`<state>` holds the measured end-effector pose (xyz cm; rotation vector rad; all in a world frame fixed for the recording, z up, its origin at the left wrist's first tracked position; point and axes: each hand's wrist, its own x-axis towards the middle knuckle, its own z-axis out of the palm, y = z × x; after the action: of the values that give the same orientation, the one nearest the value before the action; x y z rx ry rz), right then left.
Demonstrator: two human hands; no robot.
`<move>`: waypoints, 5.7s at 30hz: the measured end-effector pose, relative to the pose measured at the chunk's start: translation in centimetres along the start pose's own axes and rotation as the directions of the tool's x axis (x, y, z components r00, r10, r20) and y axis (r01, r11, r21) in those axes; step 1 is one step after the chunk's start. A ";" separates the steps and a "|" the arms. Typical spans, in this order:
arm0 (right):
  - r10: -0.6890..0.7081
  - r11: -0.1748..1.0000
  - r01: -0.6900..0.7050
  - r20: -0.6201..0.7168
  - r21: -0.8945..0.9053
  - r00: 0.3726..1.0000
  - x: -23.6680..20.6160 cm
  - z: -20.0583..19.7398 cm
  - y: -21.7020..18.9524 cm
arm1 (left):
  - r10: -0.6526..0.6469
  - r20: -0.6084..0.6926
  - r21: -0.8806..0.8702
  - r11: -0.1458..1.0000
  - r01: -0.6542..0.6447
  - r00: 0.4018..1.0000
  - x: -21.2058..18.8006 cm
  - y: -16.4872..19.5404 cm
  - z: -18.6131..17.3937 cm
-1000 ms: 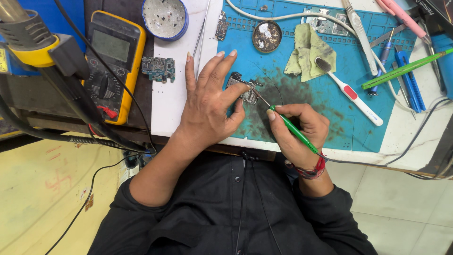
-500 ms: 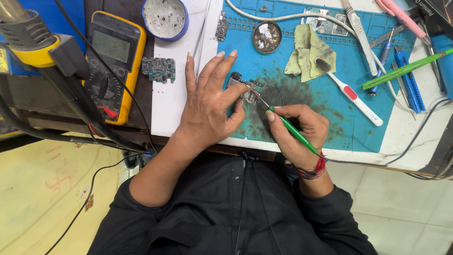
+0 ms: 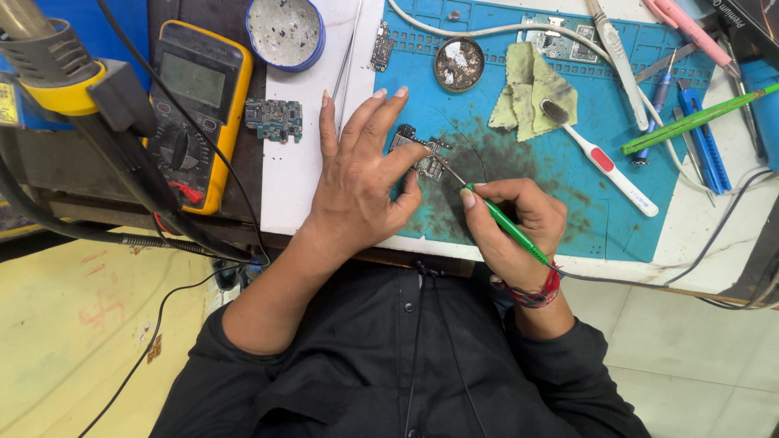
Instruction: The person holds a phone motherboard on a repair bench and scrubs its surface with a toothbrush. They apply liquid from a yellow squeeze bottle onto the board, wipe with a cloth, and continue scrubbing and probing the board with a green pick.
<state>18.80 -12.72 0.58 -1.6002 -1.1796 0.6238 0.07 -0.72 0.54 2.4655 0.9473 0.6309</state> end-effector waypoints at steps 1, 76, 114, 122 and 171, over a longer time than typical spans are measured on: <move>0.003 1.000 -0.003 -0.009 0.004 1.000 0.0 0.0 0.0 | 0.002 -0.001 0.000 1.000 -0.002 1.000 0.0 0.0 0.0; -0.006 1.000 0.006 -0.002 0.013 1.000 -0.1 -0.1 0.0 | 0.001 -0.001 0.007 1.000 -0.001 1.000 -0.1 -0.1 0.1; -0.008 1.000 0.008 0.001 0.022 1.000 -0.2 -0.3 0.3 | 0.004 -0.003 0.005 1.000 -0.004 1.000 0.0 0.0 0.1; 0.028 0.997 -0.023 -0.055 0.072 0.998 -0.5 -0.1 0.6 | 0.004 -0.018 0.012 1.000 -0.004 1.000 -0.1 0.1 0.1; -0.107 0.994 0.106 -0.023 -0.018 0.994 -0.2 -0.1 -0.3 | 0.018 0.011 0.048 0.999 -0.018 1.000 0.1 0.0 -0.2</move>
<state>18.68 -12.98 0.90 -1.5439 -1.2466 0.5253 0.03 -0.64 0.70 2.5201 0.9479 0.6069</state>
